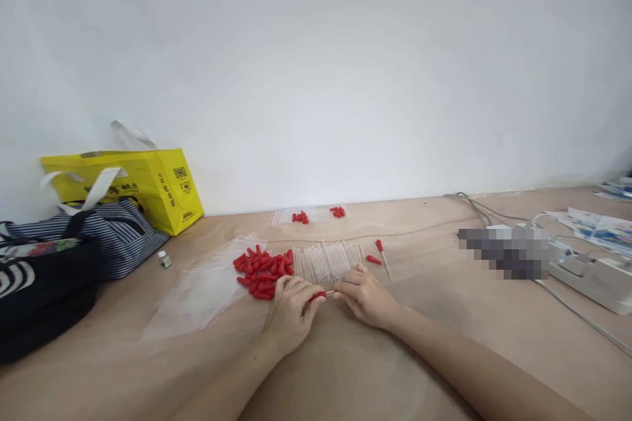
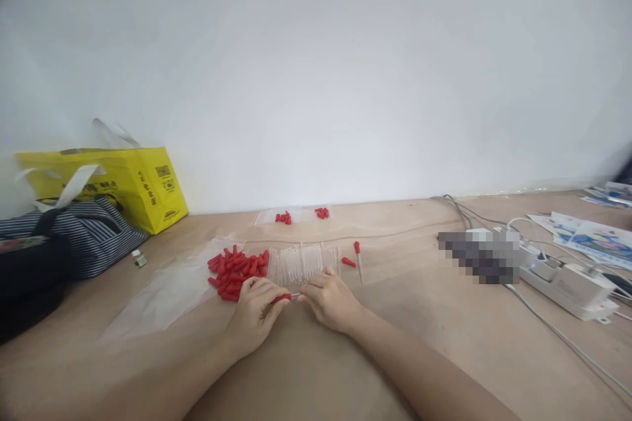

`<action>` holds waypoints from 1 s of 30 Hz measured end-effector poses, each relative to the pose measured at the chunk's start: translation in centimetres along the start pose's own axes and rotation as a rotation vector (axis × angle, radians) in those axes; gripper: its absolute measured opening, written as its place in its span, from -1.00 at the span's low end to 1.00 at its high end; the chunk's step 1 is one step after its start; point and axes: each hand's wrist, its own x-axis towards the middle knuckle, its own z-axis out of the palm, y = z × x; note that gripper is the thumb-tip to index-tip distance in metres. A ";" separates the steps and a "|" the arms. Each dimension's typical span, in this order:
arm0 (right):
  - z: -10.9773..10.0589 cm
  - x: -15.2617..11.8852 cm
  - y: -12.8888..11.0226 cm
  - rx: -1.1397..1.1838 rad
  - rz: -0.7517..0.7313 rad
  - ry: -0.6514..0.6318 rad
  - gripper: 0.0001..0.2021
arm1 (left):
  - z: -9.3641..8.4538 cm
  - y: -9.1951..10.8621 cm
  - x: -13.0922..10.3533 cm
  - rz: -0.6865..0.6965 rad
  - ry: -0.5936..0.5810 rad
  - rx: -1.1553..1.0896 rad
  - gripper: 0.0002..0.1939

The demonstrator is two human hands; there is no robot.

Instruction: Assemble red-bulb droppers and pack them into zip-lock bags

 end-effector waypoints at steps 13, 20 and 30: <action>-1.4 -0.9 6.5 -0.186 0.777 0.012 -0.72 | 0.3 -2.2 0.1 -0.349 0.210 0.232 -0.71; -1.6 -1.5 7.1 -0.284 0.890 -0.070 -0.74 | 0.3 -2.0 0.1 -0.355 0.135 0.343 -0.87; -1.8 -1.4 6.2 -0.373 0.905 -0.136 -0.77 | -0.1 -2.3 0.2 -0.316 0.114 0.434 -0.86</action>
